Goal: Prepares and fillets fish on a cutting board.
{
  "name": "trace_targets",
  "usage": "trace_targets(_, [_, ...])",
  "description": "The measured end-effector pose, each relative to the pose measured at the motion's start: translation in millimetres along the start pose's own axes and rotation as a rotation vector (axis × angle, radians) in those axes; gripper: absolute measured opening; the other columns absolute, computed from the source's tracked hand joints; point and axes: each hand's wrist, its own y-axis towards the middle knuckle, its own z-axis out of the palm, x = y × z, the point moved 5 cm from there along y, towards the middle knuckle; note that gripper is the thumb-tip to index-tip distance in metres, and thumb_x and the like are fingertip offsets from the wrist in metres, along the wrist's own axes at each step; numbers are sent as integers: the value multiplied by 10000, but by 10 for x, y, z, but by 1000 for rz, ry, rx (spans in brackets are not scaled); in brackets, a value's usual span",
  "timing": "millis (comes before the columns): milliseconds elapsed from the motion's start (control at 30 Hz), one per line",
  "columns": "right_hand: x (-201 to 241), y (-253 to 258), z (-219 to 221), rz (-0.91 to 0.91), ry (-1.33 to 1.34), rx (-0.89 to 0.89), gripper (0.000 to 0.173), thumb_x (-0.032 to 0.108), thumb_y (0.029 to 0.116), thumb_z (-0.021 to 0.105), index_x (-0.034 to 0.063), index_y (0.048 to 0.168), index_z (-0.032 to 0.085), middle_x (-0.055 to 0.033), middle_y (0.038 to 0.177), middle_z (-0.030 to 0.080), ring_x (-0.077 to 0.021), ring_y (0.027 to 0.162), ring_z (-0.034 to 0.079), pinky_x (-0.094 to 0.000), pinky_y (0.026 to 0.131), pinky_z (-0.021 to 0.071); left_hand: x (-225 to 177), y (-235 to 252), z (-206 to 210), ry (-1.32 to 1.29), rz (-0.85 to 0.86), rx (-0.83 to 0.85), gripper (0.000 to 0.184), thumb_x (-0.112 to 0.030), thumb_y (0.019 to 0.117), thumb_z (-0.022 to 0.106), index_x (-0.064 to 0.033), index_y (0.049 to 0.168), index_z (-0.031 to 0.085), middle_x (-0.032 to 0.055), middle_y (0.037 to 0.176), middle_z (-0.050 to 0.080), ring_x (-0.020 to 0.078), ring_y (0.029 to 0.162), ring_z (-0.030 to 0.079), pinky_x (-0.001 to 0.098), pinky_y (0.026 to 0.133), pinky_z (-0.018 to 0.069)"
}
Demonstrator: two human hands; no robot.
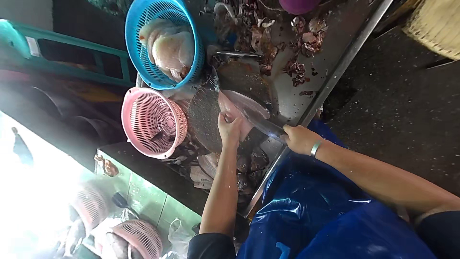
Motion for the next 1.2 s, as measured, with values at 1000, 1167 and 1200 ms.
trace_targets(1000, [88, 19, 159, 17, 45, 8, 311, 348, 1092, 490, 81, 1190, 614, -179, 883, 701, -376, 842, 727, -574, 695, 583, 101, 34, -101, -170, 5, 35, 256, 17, 836, 624, -136, 965, 465, 12, 887, 550, 129, 779, 601, 365, 711, 579])
trace_targets(1167, [173, 31, 263, 53, 28, -15, 297, 344, 1078, 520, 98, 1236, 570, -182, 891, 698, -389, 835, 725, -584, 669, 585, 94, 20, -94, -174, 11, 26, 251, 16, 828, 614, -134, 965, 465, 13, 891, 544, 129, 782, 594, 357, 708, 574])
trace_targets(1200, [131, -39, 291, 54, -2, 13, 294, 330, 1071, 531, 100, 1250, 569, -180, 914, 700, -392, 853, 723, -587, 688, 585, 99, 9, -97, -188, 7, 22, 249, 16, 828, 609, -140, 954, 462, 10, 882, 540, 127, 774, 591, 354, 704, 573])
